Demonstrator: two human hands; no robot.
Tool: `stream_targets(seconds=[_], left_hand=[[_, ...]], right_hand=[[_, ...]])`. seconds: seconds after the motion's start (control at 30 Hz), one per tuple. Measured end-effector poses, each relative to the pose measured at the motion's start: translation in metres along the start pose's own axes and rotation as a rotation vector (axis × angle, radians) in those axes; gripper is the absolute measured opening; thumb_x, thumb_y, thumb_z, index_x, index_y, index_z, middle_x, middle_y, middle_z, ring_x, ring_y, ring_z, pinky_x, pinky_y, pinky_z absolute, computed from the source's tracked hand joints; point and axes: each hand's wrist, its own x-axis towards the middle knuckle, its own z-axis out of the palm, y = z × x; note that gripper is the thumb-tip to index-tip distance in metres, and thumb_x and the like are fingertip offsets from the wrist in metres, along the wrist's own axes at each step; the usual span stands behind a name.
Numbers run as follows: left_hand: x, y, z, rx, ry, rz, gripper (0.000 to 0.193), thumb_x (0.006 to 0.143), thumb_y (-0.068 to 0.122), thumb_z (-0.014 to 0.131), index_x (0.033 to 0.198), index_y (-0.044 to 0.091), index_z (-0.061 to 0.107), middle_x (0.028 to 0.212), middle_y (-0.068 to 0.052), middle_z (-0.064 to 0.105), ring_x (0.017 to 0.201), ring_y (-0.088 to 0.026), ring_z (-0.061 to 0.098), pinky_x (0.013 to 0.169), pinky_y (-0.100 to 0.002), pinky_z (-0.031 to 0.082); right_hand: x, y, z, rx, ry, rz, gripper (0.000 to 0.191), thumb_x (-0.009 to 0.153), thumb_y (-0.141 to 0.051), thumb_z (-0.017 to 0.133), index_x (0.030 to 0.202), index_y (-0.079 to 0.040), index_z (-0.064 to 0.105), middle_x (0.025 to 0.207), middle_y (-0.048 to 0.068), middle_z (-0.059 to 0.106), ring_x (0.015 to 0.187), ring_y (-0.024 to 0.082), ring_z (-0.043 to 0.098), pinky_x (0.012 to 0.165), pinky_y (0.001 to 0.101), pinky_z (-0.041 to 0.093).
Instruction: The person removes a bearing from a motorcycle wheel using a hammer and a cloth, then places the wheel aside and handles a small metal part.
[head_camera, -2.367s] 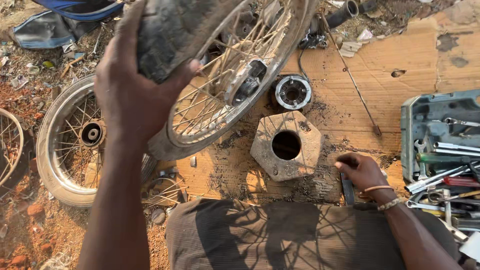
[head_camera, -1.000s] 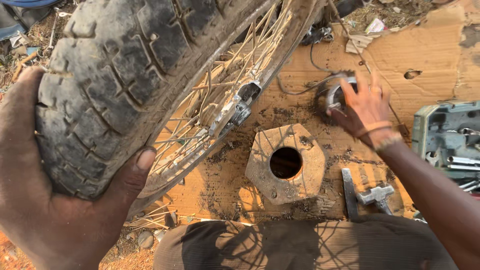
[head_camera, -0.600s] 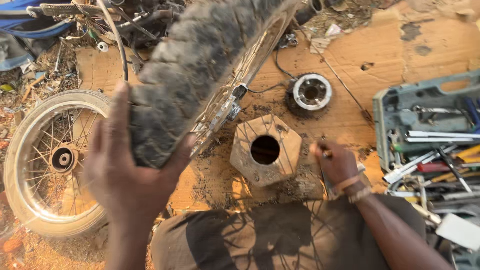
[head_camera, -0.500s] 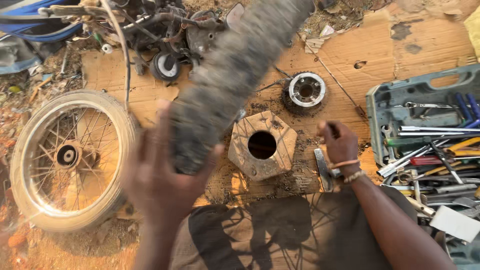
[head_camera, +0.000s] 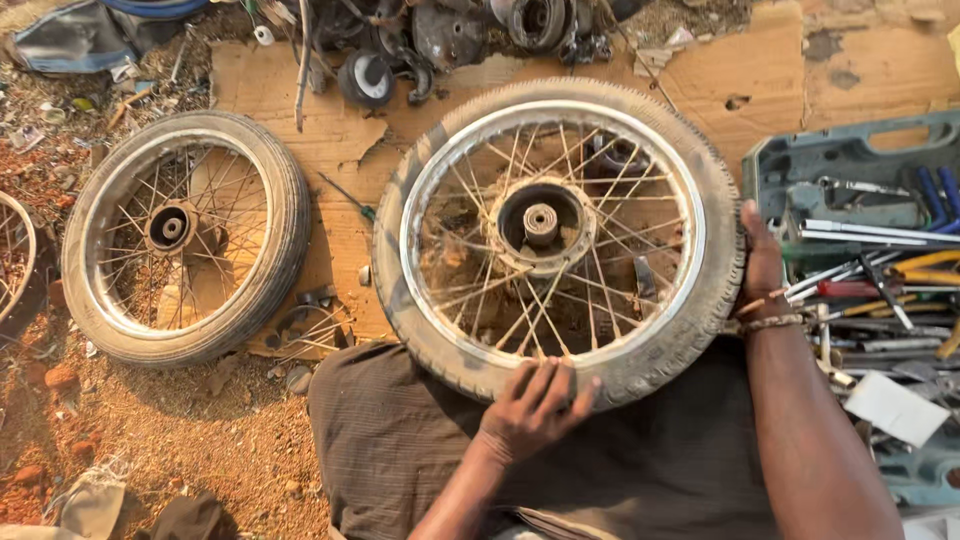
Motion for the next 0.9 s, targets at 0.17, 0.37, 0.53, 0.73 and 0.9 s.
stream_targets(seconds=[0.17, 0.37, 0.53, 0.73, 0.9], left_hand=[[-0.041, -0.001, 0.030, -0.065, -0.037, -0.032, 0.052, 0.105, 0.020, 0.061, 0.155, 0.024, 0.046, 0.146, -0.010, 0.055, 0.131, -0.026, 0.057, 0.110, -0.042, 0.047], [0.010, -0.002, -0.020, -0.312, -0.465, -0.227, 0.074, 0.077, 0.020, 0.077, 0.144, 0.024, 0.049, 0.145, -0.015, 0.051, 0.139, -0.035, 0.043, 0.113, -0.055, 0.036], [0.044, -0.051, -0.138, -0.352, 0.076, -0.423, 0.052, 0.084, 0.036, 0.080, 0.126, 0.015, 0.057, 0.146, -0.017, 0.052, 0.143, -0.038, 0.036, 0.114, -0.061, 0.039], [0.057, -0.097, -0.189, -0.430, 0.912, -0.386, 0.065, 0.086, 0.042, 0.077, 0.137, 0.012, 0.050, 0.149, -0.018, 0.049, 0.145, -0.038, 0.037, 0.116, -0.059, 0.036], [0.063, -0.113, -0.223, -0.559, 0.809, -0.568, 0.077, 0.088, 0.048, 0.074, 0.147, 0.009, 0.045, 0.153, -0.020, 0.046, 0.147, -0.038, 0.037, 0.117, -0.057, 0.033]], right_hand=[[0.000, 0.007, -0.002, -0.124, 0.160, -0.046, 0.055, 0.098, -0.043, 0.074, 0.130, 0.001, 0.067, 0.113, 0.013, 0.071, 0.090, 0.025, 0.070, 0.082, 0.0378, 0.059], [-0.012, 0.010, 0.001, -0.860, 0.569, 0.034, 0.079, 0.099, -0.068, 0.065, 0.119, 0.008, 0.069, 0.108, 0.016, 0.071, 0.094, 0.027, 0.066, 0.083, 0.0399, 0.050], [-0.023, 0.017, 0.015, -0.986, 0.595, -0.030, 0.078, 0.099, -0.072, 0.058, 0.113, 0.003, 0.074, 0.094, 0.019, 0.072, 0.089, 0.028, 0.065, 0.083, 0.0422, 0.048], [-0.028, 0.012, 0.027, -1.001, 0.643, -0.182, 0.075, 0.099, -0.071, 0.064, 0.101, 0.003, 0.073, 0.085, 0.012, 0.068, 0.076, 0.025, 0.060, 0.073, 0.0453, 0.045], [-0.029, 0.015, 0.026, -0.921, 0.657, -0.225, 0.075, 0.105, -0.071, 0.062, 0.088, 0.002, 0.065, 0.077, 0.012, 0.060, 0.072, 0.021, 0.050, 0.067, 0.0450, 0.041]])
